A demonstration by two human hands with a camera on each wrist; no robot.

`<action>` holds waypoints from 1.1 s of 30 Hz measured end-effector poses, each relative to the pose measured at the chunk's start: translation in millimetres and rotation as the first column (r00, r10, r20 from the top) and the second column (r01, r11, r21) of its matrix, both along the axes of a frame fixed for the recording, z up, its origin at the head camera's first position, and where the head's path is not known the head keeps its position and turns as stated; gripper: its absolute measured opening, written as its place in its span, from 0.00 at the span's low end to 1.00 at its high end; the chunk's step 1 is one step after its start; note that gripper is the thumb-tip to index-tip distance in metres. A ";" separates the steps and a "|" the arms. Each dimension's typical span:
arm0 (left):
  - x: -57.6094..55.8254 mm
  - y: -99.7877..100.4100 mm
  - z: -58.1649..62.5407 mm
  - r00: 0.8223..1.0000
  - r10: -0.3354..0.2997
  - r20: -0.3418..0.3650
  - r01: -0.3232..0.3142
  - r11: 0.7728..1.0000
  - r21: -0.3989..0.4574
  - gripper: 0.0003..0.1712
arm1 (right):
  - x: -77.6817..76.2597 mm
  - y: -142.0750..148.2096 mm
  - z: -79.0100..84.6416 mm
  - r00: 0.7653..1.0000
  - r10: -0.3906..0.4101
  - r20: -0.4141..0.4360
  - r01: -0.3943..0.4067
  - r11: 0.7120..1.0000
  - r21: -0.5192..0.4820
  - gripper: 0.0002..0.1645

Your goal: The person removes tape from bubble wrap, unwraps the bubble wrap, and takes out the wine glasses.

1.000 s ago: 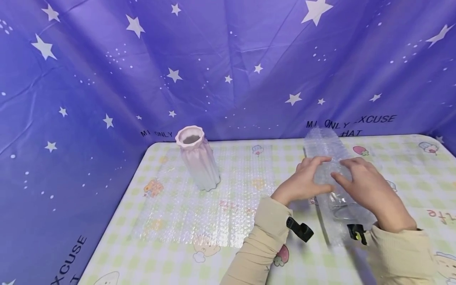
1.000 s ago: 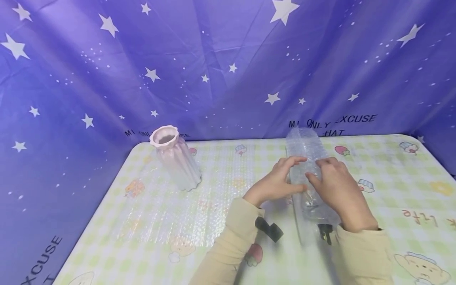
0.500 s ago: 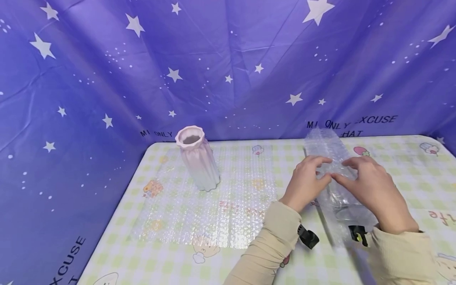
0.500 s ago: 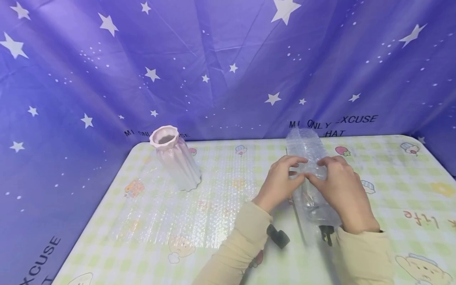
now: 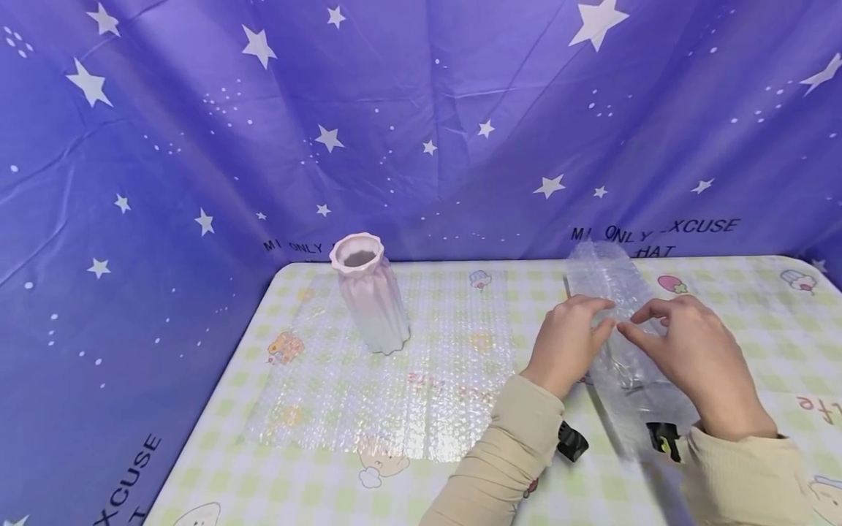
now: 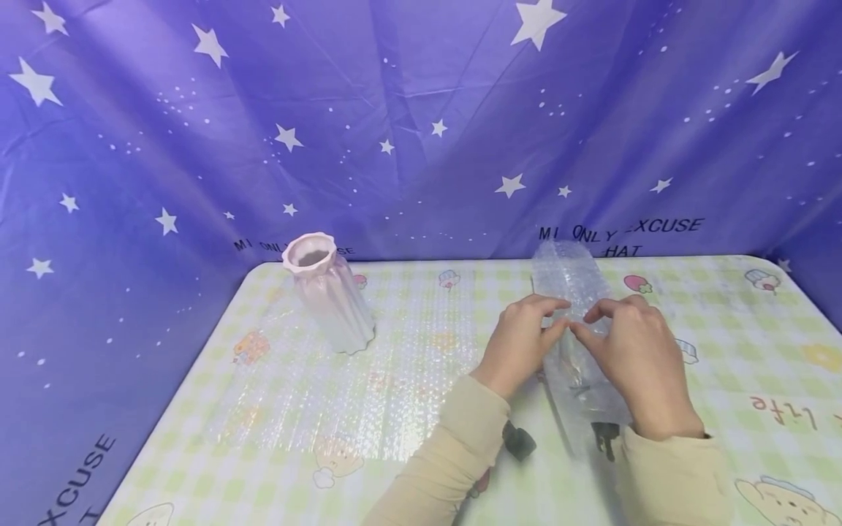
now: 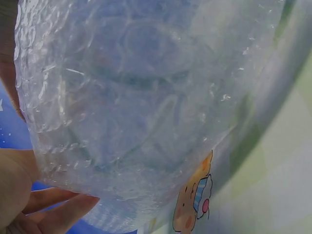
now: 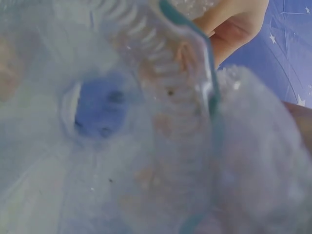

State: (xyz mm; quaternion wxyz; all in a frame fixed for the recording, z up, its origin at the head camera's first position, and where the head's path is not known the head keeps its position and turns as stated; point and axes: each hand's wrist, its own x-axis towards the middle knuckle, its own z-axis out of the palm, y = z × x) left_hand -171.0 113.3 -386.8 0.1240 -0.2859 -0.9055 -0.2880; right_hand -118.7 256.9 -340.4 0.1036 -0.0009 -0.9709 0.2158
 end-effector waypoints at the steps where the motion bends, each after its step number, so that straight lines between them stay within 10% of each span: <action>1: 0.2 0.4 -0.2 1.000 0.005 -0.009 -0.005 1.000 -0.003 0.15 | 0.4 0.3 -0.4 1.000 0.001 0.005 -0.001 1.000 0.004 0.16; 17: 2.6 8.9 -4.6 0.962 0.101 -0.254 -0.123 0.990 -0.071 0.09 | -0.6 -1.0 -2.0 1.000 -0.002 -0.012 0.002 0.999 0.039 0.13; 33: -1.8 11.6 -8.2 0.951 0.130 -0.282 -0.145 0.989 -0.033 0.08 | -0.6 -5.2 1.7 1.000 -0.005 -0.008 0.006 0.999 0.052 0.15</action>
